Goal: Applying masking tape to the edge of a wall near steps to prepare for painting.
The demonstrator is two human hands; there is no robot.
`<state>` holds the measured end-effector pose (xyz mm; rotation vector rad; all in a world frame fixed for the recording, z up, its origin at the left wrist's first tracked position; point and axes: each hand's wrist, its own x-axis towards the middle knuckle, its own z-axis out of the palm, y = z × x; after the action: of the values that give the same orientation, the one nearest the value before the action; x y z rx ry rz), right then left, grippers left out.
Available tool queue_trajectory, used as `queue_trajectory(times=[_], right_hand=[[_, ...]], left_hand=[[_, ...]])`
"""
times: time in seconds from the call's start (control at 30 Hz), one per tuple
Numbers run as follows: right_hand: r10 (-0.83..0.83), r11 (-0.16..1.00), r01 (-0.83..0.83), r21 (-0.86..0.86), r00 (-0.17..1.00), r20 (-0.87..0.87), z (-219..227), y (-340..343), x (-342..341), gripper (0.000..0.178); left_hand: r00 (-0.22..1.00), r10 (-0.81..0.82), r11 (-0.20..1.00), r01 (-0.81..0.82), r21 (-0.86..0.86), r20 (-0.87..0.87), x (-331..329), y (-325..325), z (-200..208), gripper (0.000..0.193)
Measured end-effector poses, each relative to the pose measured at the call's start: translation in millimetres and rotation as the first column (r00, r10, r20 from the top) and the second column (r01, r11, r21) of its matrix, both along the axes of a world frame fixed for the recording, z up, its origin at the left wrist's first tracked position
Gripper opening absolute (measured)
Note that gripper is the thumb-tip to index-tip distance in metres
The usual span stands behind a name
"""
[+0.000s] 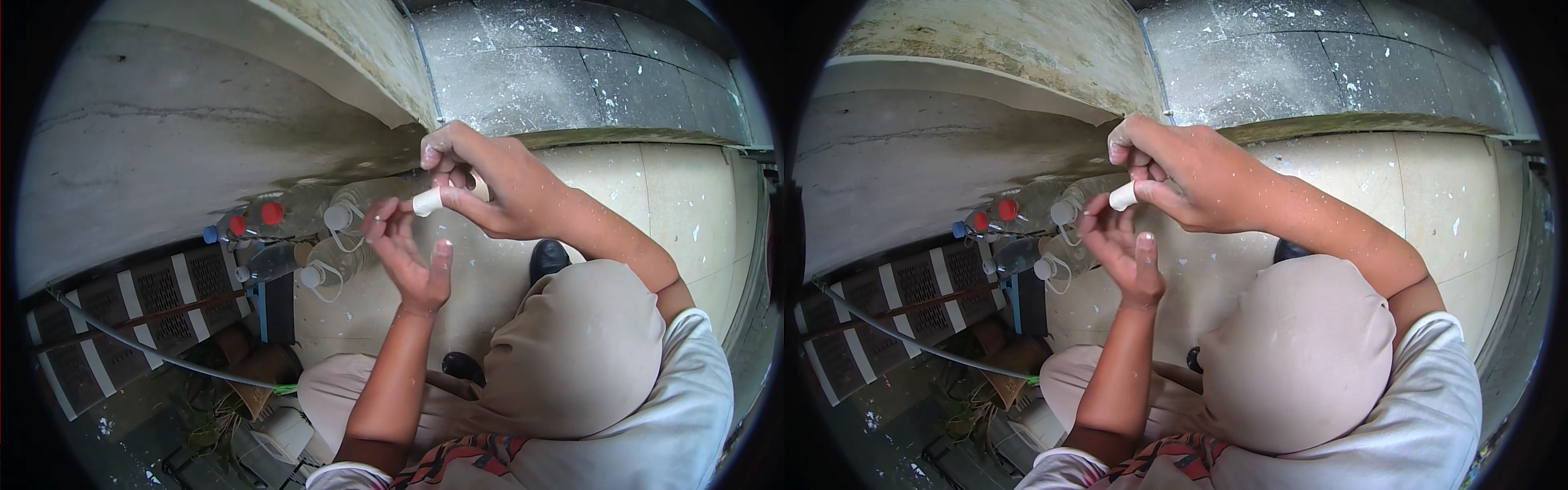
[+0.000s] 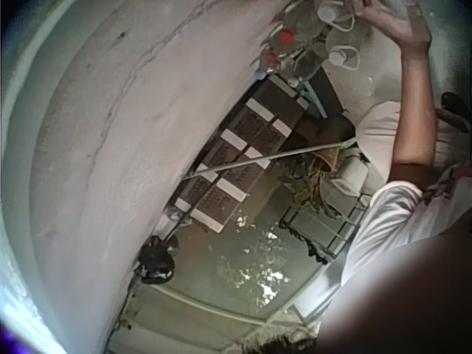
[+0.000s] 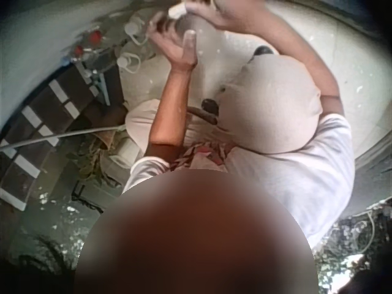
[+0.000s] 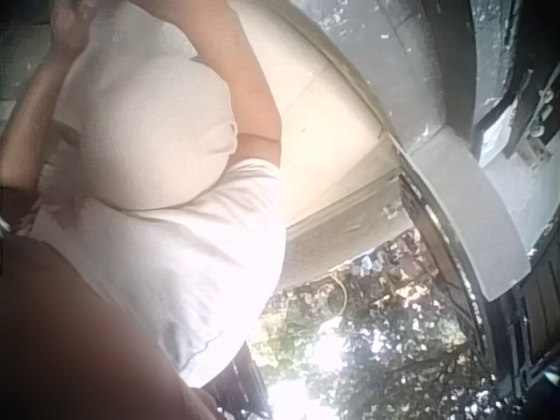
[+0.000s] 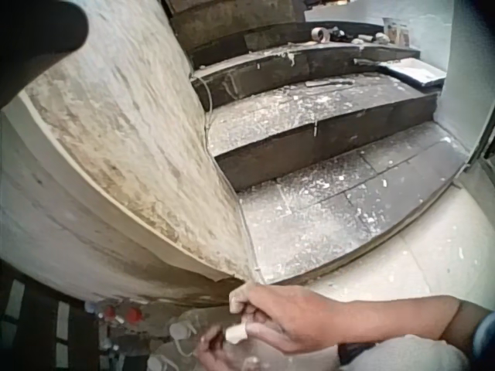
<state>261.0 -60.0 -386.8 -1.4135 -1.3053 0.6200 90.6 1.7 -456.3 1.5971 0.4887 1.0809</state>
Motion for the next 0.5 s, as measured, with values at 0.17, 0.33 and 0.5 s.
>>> queue_trajectory(times=[0.17, 0.33, 0.5], right_hand=[[0.039, 0.996, -0.042, 0.085, 0.998, 0.045, -9, 0, 0, 0.038], [0.063, 0.992, -0.045, 0.121, 0.987, -0.151, -5, -4, -2, 0.035], [0.036, 0.981, -0.017, 0.195, 0.995, -0.094, -6, -5, 8, 0.023]], left_hand=[[0.976, -0.046, 0.945, 0.111, 0.306, -0.213, 2, 30, 51, 0.048], [0.875, -0.283, 0.835, 0.426, 0.348, -0.392, -5, 47, 60, 0.060], [0.930, -0.327, 0.942, 0.308, -0.130, -0.165, 2, 20, 34, 0.080]])
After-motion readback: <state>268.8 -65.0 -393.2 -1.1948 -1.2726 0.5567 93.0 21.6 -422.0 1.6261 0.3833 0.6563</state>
